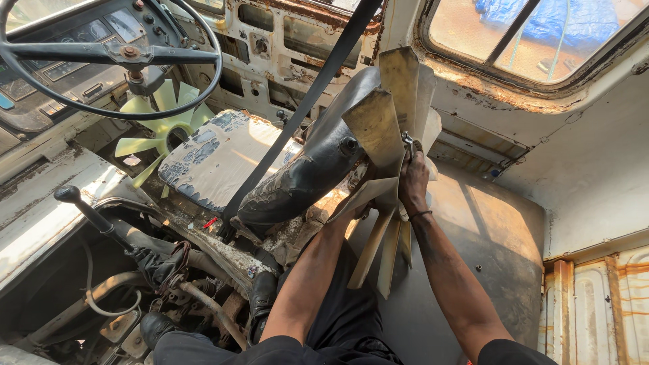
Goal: The person sits inside a vehicle cabin and uses a wrench to tighten bolts on a large metal fan. They repeatedly adjust the fan and use the wrench on different bolts around the fan hub.
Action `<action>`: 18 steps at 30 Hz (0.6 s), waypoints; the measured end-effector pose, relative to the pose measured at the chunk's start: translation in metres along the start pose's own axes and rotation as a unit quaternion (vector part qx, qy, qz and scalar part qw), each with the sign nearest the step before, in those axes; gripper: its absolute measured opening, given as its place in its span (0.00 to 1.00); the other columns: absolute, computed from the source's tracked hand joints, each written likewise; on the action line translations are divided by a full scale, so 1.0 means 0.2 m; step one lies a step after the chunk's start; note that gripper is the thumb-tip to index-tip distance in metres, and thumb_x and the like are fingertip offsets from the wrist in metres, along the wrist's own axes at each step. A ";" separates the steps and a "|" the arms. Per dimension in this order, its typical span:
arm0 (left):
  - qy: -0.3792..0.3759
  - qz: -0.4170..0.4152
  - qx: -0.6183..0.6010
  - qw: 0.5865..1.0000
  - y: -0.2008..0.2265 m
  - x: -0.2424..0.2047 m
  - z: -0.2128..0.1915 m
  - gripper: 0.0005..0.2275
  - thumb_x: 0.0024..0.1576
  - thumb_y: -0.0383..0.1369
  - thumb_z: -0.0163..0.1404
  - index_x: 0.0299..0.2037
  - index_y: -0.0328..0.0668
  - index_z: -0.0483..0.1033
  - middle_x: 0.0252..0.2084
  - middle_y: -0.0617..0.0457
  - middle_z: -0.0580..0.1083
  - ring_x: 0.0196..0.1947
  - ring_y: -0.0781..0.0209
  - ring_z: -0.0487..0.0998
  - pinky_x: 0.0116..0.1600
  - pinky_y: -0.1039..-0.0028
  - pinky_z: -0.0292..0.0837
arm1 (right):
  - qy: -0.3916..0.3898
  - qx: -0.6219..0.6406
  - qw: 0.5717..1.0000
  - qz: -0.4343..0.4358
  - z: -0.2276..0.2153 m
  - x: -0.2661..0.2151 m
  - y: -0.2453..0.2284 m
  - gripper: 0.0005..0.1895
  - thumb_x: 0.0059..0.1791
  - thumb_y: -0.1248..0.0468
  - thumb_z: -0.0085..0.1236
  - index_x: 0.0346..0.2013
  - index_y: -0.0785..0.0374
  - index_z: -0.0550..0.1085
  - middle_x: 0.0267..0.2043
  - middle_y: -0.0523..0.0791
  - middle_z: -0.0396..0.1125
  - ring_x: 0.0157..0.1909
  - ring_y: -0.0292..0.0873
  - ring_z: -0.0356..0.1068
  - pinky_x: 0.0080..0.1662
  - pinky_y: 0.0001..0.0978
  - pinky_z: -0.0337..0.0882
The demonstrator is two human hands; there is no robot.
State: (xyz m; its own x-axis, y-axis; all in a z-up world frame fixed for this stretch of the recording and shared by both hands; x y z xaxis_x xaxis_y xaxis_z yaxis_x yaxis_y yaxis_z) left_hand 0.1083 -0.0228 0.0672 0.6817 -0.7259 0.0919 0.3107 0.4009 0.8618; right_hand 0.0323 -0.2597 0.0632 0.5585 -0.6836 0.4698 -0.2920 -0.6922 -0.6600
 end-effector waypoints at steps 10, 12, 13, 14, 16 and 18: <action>-0.021 -0.014 0.000 1.000 -0.21 0.04 0.03 0.16 0.61 0.38 0.53 0.55 0.41 0.68 0.37 0.51 0.71 0.31 0.64 0.72 0.30 0.72 0.67 | -0.019 0.084 0.996 -0.036 -0.13 -0.07 -0.19 0.18 0.58 0.57 0.42 0.50 0.73 0.68 0.44 0.65 0.70 0.48 0.67 0.71 0.47 0.56 0.69; -0.032 -0.033 -0.006 0.999 -0.34 0.03 0.08 0.16 0.61 0.38 0.53 0.55 0.41 0.68 0.37 0.51 0.71 0.31 0.64 0.72 0.30 0.72 0.67 | -0.035 0.086 0.995 0.047 -0.20 -0.06 -0.11 0.20 0.58 0.52 0.45 0.45 0.70 0.68 0.40 0.60 0.70 0.45 0.61 0.72 0.45 0.54 0.69; -0.036 -0.043 -0.010 0.998 -0.40 0.01 0.10 0.16 0.61 0.38 0.53 0.55 0.41 0.68 0.37 0.51 0.71 0.31 0.64 0.72 0.30 0.72 0.67 | -0.043 0.087 0.991 0.089 -0.24 -0.05 -0.06 0.22 0.58 0.49 0.46 0.43 0.69 0.68 0.39 0.58 0.70 0.43 0.58 0.72 0.44 0.53 0.69; -0.038 -0.048 -0.012 0.998 -0.45 0.00 0.11 0.16 0.61 0.38 0.53 0.55 0.41 0.68 0.37 0.51 0.71 0.31 0.64 0.72 0.30 0.72 0.67 | -0.019 0.136 0.989 0.049 -0.31 0.01 -0.10 0.22 0.61 0.49 0.44 0.42 0.68 0.68 0.37 0.53 0.67 0.40 0.51 0.67 0.42 0.48 0.68; -0.039 -0.059 -0.016 0.997 -0.53 -0.03 0.12 0.16 0.61 0.38 0.53 0.56 0.41 0.68 0.38 0.51 0.71 0.31 0.64 0.72 0.30 0.72 0.67 | 0.008 0.303 0.952 0.047 -0.41 0.11 -0.09 0.20 0.63 0.50 0.42 0.41 0.64 0.68 0.31 0.45 0.60 0.31 0.41 0.58 0.34 0.39 0.61; -0.037 -0.068 -0.017 0.997 -0.59 -0.07 0.11 0.16 0.61 0.38 0.53 0.56 0.41 0.68 0.38 0.51 0.71 0.31 0.64 0.72 0.30 0.72 0.67 | 0.019 0.466 0.879 0.102 -0.44 0.26 -0.02 0.18 0.61 0.52 0.41 0.43 0.64 0.69 0.27 0.40 0.57 0.25 0.36 0.54 0.28 0.33 0.58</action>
State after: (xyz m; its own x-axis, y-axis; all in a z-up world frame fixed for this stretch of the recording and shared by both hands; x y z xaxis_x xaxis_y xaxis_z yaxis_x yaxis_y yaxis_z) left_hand 0.0475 -0.0716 -0.0241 0.5814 -0.8135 0.0133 0.4193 0.3136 0.8520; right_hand -0.0055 -0.3122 0.1423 0.5368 -0.7909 0.2937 0.3890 -0.0769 -0.9180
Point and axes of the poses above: each hand's wrist, its own x-axis towards the middle knuckle, its own z-axis out of the palm, y = z × x, the point moved 10 cm from there along x, towards the middle knuckle
